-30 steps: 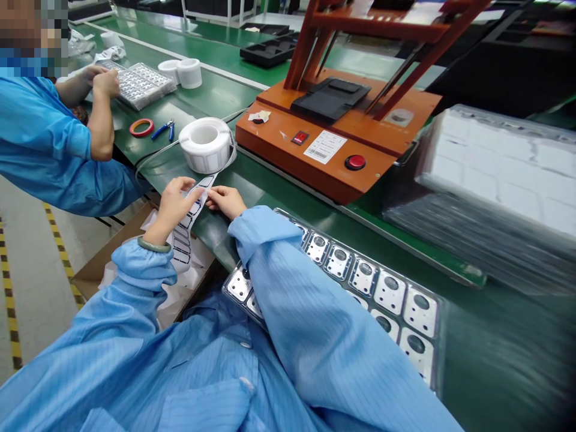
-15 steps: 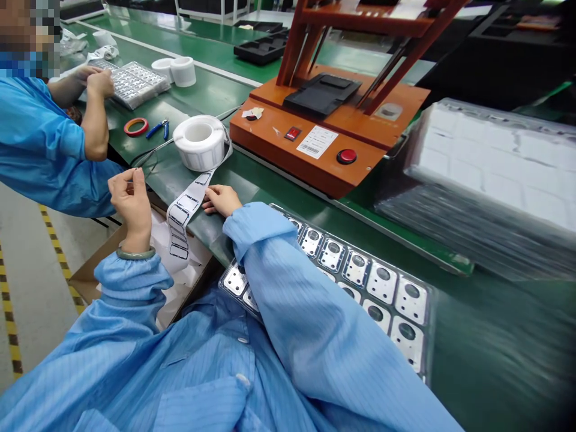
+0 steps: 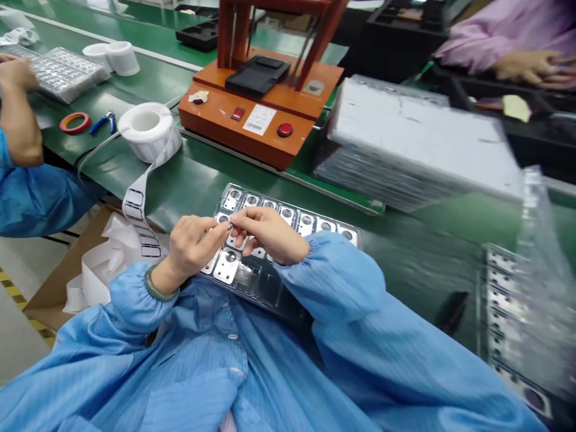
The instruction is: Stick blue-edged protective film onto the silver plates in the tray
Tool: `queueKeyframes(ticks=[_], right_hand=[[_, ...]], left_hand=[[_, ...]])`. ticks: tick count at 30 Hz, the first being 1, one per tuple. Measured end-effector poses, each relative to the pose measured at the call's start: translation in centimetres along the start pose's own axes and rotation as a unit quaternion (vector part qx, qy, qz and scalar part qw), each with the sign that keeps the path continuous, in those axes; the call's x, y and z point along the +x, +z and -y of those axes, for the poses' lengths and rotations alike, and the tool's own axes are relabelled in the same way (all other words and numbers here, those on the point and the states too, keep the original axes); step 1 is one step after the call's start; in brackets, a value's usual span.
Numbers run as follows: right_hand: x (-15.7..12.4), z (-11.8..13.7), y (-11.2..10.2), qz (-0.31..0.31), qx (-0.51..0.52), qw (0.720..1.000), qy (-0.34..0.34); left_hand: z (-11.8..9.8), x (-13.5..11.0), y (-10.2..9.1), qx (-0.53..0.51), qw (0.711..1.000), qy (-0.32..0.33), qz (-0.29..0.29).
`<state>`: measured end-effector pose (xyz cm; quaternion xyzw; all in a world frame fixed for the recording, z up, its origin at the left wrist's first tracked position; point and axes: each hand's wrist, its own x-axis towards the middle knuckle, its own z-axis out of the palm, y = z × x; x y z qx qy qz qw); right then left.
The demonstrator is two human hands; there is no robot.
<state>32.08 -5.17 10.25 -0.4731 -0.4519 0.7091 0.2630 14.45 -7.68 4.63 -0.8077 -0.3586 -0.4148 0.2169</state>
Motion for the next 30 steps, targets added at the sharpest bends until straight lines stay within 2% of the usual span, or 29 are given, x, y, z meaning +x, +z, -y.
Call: queueKeyframes(ticks=[2, 4, 5, 7, 8, 9, 11, 13, 14, 16, 18, 22, 24, 28, 30], right_hand=[[-1.7, -1.3, -1.3, -0.021, -0.012, 1.000, -0.009], [-3.2, -2.4, -2.5, -0.035, -0.030, 0.998, -0.032], [-3.9, -2.9, -3.0, -0.042, -0.040, 0.997, -0.041], [-5.1, -3.6, -3.9, -0.054, -0.057, 0.996, -0.051], [-5.6, -3.8, -4.3, -0.057, -0.062, 0.995, -0.052], [-6.0, -4.0, -4.6, -0.058, -0.064, 0.995, -0.054], [-6.4, -4.2, -5.1, -0.060, -0.062, 0.994, -0.062], [-6.6, -4.3, -5.5, -0.061, -0.059, 0.994, -0.071], [-6.7, -4.4, -5.7, -0.061, -0.057, 0.994, -0.075], [-6.8, -4.5, -6.1, -0.059, -0.054, 0.994, -0.080], [-7.0, -4.5, -6.4, -0.055, -0.049, 0.994, -0.081], [-7.6, -4.5, -7.2, -0.062, -0.036, 0.994, -0.082], [-7.9, -4.3, -7.8, -0.077, -0.038, 0.992, -0.088], [-8.1, -4.1, -9.9, -0.116, -0.049, 0.986, -0.108], [-8.0, -4.3, -11.2, -0.139, -0.051, 0.982, -0.117]], left_hand=[[-1.4, 0.1, 0.1, -0.035, 0.999, 0.020, 0.020], [-2.5, 0.1, 0.1, -0.089, 0.995, 0.009, 0.040], [-2.8, 0.1, 0.0, -0.124, 0.991, -0.019, 0.046], [-3.3, 0.5, 0.0, -0.202, 0.968, -0.126, 0.074], [-3.3, 0.8, 0.1, -0.243, 0.943, -0.201, 0.106], [-3.4, 1.2, 0.1, -0.286, 0.904, -0.275, 0.157], [-3.3, 2.3, 0.3, -0.366, 0.798, -0.389, 0.281], [-3.2, 3.5, 0.7, -0.435, 0.695, -0.438, 0.370], [-3.2, 4.0, 0.8, -0.460, 0.658, -0.447, 0.395], [-3.1, 4.8, 1.3, -0.488, 0.617, -0.453, 0.420], [-3.1, 5.5, 1.7, -0.499, 0.599, -0.450, 0.435], [-3.2, 7.0, 2.7, -0.495, 0.594, -0.418, 0.477], [-3.2, 7.9, 3.3, -0.482, 0.603, -0.397, 0.497], [-3.2, 9.7, 5.1, -0.446, 0.644, -0.365, 0.503], [-3.2, 10.6, 6.3, -0.447, 0.644, -0.344, 0.516]])
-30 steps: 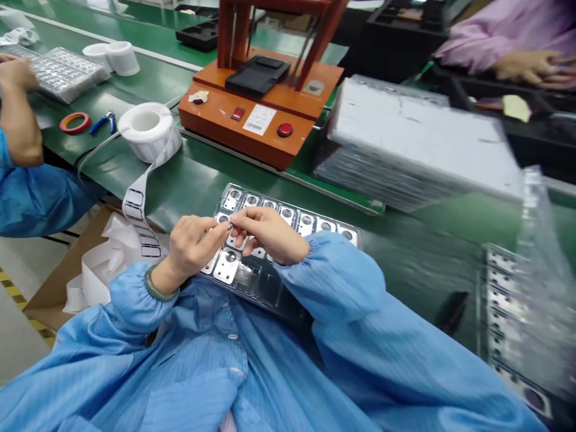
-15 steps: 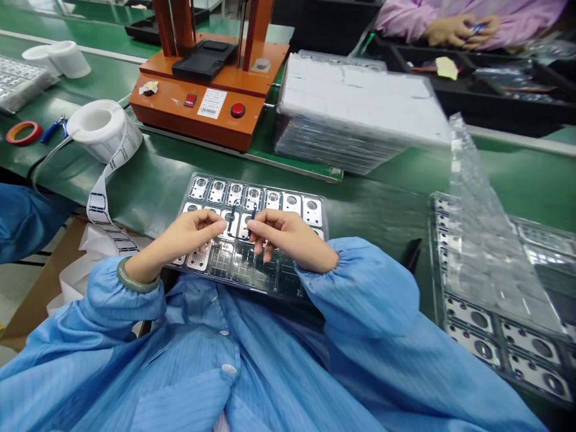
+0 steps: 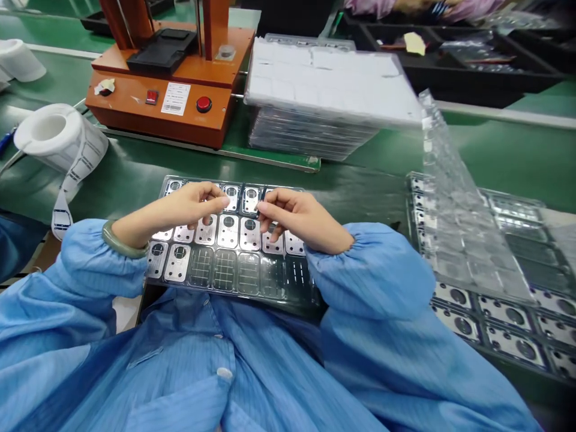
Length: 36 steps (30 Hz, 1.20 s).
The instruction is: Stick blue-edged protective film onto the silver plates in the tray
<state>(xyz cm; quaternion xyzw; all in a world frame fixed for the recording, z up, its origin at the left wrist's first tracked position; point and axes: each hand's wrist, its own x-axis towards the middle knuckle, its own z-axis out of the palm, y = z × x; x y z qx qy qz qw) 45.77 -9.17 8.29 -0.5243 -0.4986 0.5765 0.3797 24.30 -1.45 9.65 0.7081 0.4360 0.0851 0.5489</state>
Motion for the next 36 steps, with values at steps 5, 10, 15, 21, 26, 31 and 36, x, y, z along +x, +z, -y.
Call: queueKeyframes(ticks=[5, 10, 15, 21, 26, 31, 36], right_hand=[[1.2, -1.7, -2.5, -0.022, 0.018, 1.000, 0.012], [2.0, -3.4, -3.7, -0.026, 0.050, 0.998, 0.021], [1.8, -4.3, -4.2, -0.023, 0.074, 0.996, 0.035], [1.5, -4.1, -4.2, -0.024, 0.076, 0.996, 0.040], [1.1, -4.3, -3.8, -0.037, 0.024, 0.998, 0.034], [0.4, -4.9, -3.4, -0.180, -0.153, 0.971, -0.030], [0.1, -5.0, -3.3, -0.304, -0.220, 0.926, -0.042]], left_hand=[[-0.8, 3.9, 0.5, 0.013, 0.995, -0.003, 0.101], [-0.6, 6.5, 2.5, 0.003, 0.993, 0.014, 0.114], [0.4, 7.0, 3.4, -0.075, 0.980, 0.058, 0.174], [0.9, 7.0, 3.8, -0.099, 0.984, 0.043, 0.144], [0.9, 6.9, 4.3, -0.091, 0.987, 0.065, 0.113], [0.8, 6.4, 4.8, -0.029, 0.989, 0.144, 0.020], [0.5, 6.1, 5.4, 0.031, 0.979, 0.200, -0.003]])
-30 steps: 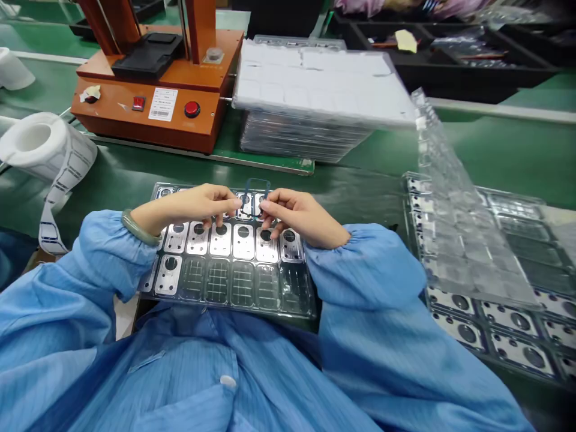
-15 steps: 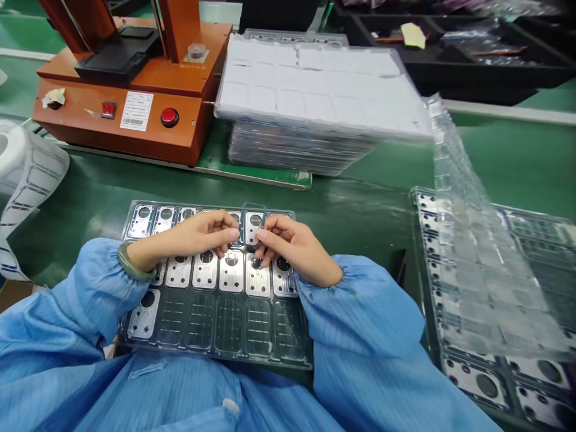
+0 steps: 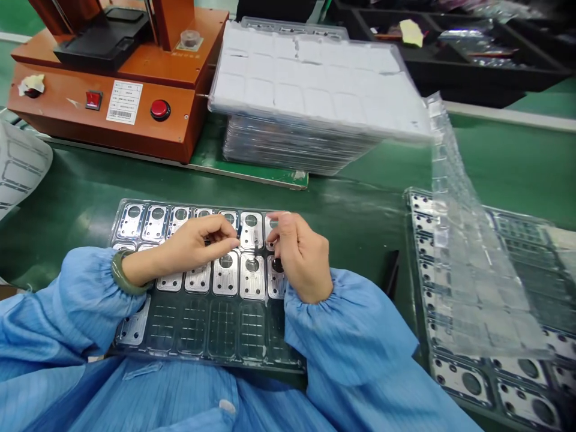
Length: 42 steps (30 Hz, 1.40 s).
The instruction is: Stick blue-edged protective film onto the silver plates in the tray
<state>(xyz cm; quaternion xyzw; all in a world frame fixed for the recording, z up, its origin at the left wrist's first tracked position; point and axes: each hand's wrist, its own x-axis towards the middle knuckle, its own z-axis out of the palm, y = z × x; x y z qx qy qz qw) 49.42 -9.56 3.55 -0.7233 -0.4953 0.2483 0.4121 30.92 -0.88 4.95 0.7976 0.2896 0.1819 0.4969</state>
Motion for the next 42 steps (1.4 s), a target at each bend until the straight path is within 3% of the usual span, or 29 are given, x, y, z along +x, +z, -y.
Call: queueKeyframes(ticks=[2, 7, 13, 16, 22, 28, 33, 42], right_hand=[[0.0, 0.1, -0.1, 0.001, 0.004, 1.000, 0.003], [0.0, 0.0, -0.3, 0.071, 0.047, 0.996, -0.006], [0.2, 0.2, -0.4, 0.097, 0.135, 0.986, -0.005], [0.1, 0.2, -0.3, 0.093, 0.164, 0.982, -0.013], [-0.3, -0.4, -0.6, 0.048, 0.178, 0.983, -0.014], [-0.6, -1.3, -1.1, 0.052, 0.145, 0.988, 0.005], [-0.6, -1.2, -0.8, 0.059, 0.099, 0.992, 0.045], [-0.5, -0.6, -0.4, 0.064, -0.009, 0.997, 0.040]], left_hand=[[0.0, 0.1, 0.1, -0.009, 1.000, -0.001, -0.008], [0.3, 0.2, 0.3, -0.041, 0.999, -0.017, -0.019], [0.1, 0.5, 0.4, -0.072, 0.996, -0.038, -0.046], [-0.7, 0.8, 0.3, -0.097, 0.991, -0.063, -0.061], [-2.4, 1.5, 0.7, -0.108, 0.991, -0.084, -0.014], [-1.3, 1.6, 1.8, -0.024, 0.992, -0.117, -0.035], [-0.1, 1.5, 1.9, 0.102, 0.990, -0.060, -0.076], [0.3, 1.5, 2.3, 0.167, 0.984, -0.035, -0.050]])
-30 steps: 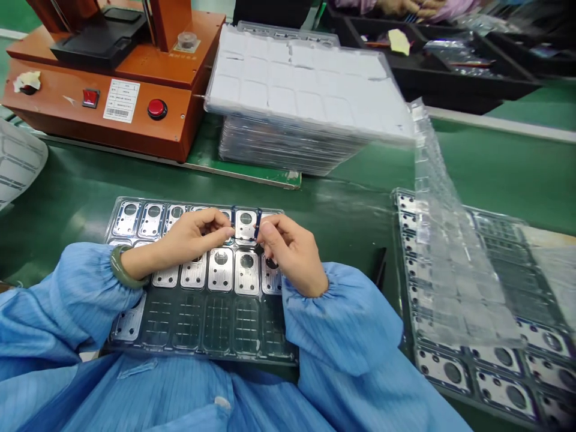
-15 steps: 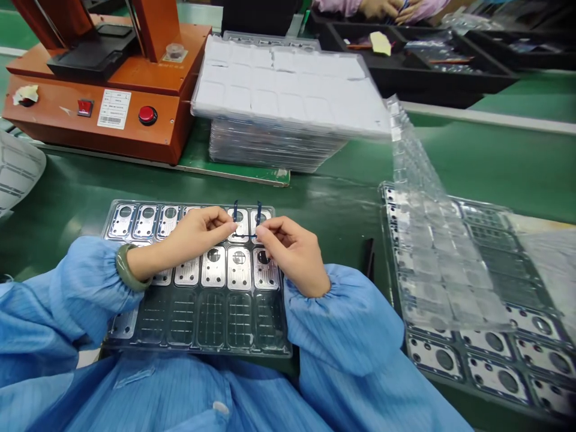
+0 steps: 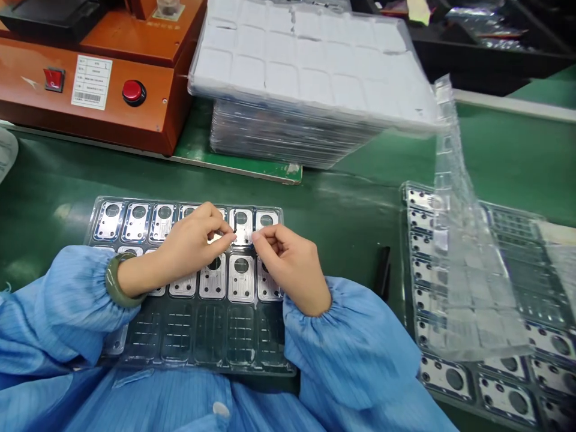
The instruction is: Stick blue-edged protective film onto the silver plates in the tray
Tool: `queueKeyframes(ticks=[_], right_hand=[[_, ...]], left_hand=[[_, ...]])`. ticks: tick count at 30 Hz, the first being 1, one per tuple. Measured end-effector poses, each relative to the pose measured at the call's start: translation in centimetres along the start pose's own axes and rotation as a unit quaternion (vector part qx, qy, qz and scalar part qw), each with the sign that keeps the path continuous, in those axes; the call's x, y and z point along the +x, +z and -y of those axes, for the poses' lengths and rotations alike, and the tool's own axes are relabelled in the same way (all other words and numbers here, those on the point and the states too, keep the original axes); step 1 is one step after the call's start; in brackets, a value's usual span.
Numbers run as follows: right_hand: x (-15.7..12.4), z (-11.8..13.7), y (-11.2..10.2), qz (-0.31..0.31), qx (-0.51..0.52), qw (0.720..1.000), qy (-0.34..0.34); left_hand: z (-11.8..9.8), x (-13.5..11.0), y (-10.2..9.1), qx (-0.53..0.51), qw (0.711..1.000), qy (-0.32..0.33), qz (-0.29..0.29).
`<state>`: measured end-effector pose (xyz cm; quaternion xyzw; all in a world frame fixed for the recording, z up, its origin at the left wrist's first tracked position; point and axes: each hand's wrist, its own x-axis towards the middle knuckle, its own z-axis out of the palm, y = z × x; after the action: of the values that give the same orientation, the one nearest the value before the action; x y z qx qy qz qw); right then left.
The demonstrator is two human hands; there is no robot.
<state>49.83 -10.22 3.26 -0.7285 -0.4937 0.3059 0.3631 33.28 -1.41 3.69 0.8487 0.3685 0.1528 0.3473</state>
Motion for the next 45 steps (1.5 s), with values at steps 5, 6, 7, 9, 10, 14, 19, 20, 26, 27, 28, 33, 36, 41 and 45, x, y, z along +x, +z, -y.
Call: queueKeyframes(ticks=[5, 6, 7, 9, 10, 14, 19, 20, 26, 27, 28, 33, 36, 41, 45], right_hand=[[0.01, -0.24, 0.06, 0.006, -0.031, 0.999, -0.017], [0.01, -0.25, 0.07, 0.007, -0.033, 0.999, -0.018], [0.01, -0.25, 0.08, 0.007, -0.035, 0.999, -0.018], [0.02, -0.25, 0.11, 0.007, -0.036, 0.999, -0.017], [0.03, -0.25, 0.12, 0.006, -0.038, 0.999, -0.016], [0.12, -0.22, 0.12, 0.007, -0.047, 0.999, -0.012], [0.23, 0.01, 0.10, 0.010, -0.054, 0.998, -0.014], [0.24, 0.05, 0.09, 0.009, -0.055, 0.998, -0.015], [0.21, 0.10, 0.06, 0.011, -0.053, 0.998, -0.009], [0.22, 0.10, 0.06, 0.012, -0.053, 0.999, -0.007], [0.24, 0.10, 0.07, 0.013, -0.052, 0.999, -0.004], [0.30, 0.16, 0.12, 0.013, -0.055, 0.998, 0.001], [0.26, 0.17, 0.14, 0.009, -0.052, 0.999, -0.002], [0.23, 0.07, 0.20, 0.008, -0.053, 0.999, -0.006], [0.27, 0.02, 0.24, 0.006, -0.055, 0.998, -0.013]], left_hand=[[0.18, -0.09, 0.06, 0.012, 1.000, 0.021, 0.003], [0.21, -0.09, 0.08, 0.014, 1.000, 0.023, 0.003], [0.22, -0.09, 0.10, 0.015, 1.000, 0.023, 0.003], [0.20, -0.07, 0.15, 0.014, 1.000, 0.018, 0.003], [0.18, -0.07, 0.17, 0.013, 1.000, 0.014, 0.002], [0.07, -0.08, 0.22, 0.015, 1.000, 0.007, -0.003], [-0.04, -0.07, 0.24, 0.022, 1.000, 0.008, -0.003], [-0.05, -0.05, 0.25, 0.022, 1.000, 0.008, -0.006], [-0.06, -0.02, 0.35, 0.023, 1.000, 0.004, -0.003], [-0.06, -0.03, 0.34, 0.023, 1.000, 0.004, -0.003], [-0.06, -0.04, 0.33, 0.024, 1.000, 0.004, -0.002], [-0.09, -0.08, 0.26, 0.034, 0.999, 0.002, -0.002], [-0.09, -0.07, 0.26, 0.036, 0.999, 0.006, -0.003], [-0.07, -0.07, 0.29, 0.037, 0.999, 0.010, -0.002], [-0.02, -0.05, 0.30, 0.041, 0.999, 0.016, -0.008]])
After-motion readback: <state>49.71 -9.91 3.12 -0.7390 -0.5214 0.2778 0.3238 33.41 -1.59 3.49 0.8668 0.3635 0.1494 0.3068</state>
